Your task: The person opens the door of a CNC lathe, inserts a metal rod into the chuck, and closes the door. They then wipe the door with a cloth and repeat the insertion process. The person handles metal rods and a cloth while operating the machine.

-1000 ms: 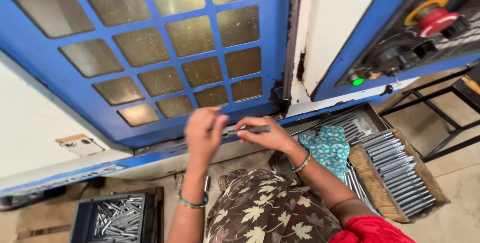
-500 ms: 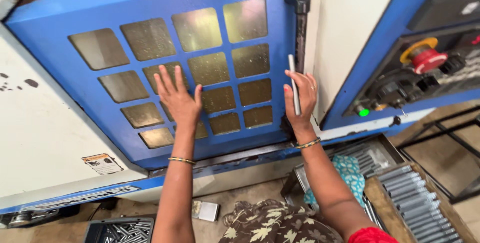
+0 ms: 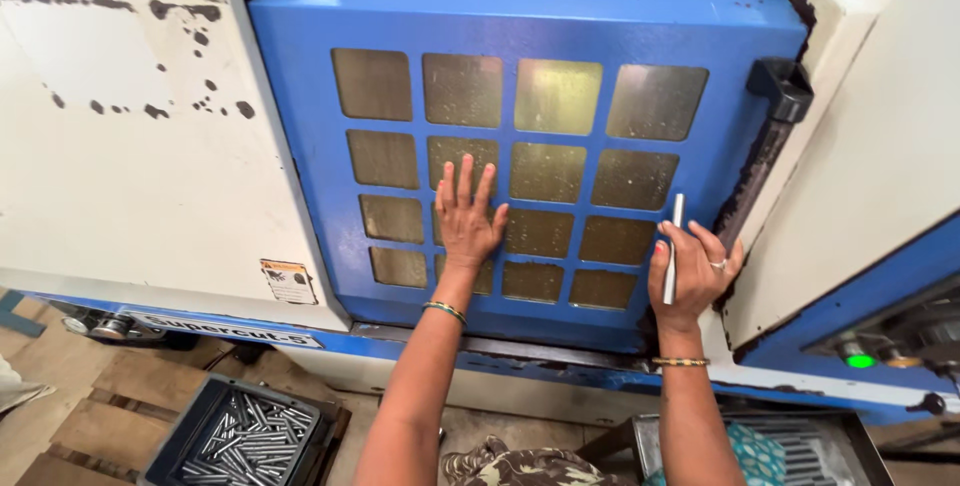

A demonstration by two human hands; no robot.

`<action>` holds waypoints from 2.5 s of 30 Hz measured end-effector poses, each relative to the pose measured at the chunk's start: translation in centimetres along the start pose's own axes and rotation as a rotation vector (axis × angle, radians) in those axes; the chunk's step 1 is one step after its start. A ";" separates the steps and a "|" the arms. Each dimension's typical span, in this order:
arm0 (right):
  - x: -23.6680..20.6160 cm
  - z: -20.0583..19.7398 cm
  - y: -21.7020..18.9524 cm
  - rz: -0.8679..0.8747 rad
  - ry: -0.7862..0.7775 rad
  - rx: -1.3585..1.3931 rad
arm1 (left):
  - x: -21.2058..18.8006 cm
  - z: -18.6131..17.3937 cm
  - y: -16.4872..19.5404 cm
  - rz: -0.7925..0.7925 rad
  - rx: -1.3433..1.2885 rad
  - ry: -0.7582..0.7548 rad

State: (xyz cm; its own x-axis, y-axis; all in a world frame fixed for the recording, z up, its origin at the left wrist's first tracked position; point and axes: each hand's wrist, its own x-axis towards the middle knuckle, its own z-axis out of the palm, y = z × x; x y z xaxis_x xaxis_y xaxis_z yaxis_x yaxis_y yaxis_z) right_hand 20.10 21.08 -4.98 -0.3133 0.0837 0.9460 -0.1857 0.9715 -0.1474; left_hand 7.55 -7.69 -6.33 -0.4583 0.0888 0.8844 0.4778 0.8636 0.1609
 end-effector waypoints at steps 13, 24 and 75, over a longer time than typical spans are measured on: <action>0.2 0.7 0.0 0.010 0.020 -0.071 | -0.1 0.4 -0.3 -0.002 -0.030 0.037; 0.0 0.9 0.1 -0.003 -0.004 -0.126 | -2.5 0.0 -0.5 -0.014 0.045 0.042; -1.2 -1.0 -0.5 -0.113 -0.123 -0.275 | 3.2 -5.4 1.4 -0.202 0.040 -0.149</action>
State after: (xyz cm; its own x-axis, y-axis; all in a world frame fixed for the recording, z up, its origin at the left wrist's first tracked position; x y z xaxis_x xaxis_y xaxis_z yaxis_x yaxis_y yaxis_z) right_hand 21.52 20.69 -5.76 -0.4185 -0.0396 0.9073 0.0277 0.9980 0.0564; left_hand 10.82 -8.87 -0.89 -0.6484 -0.0179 0.7611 0.3367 0.8899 0.3077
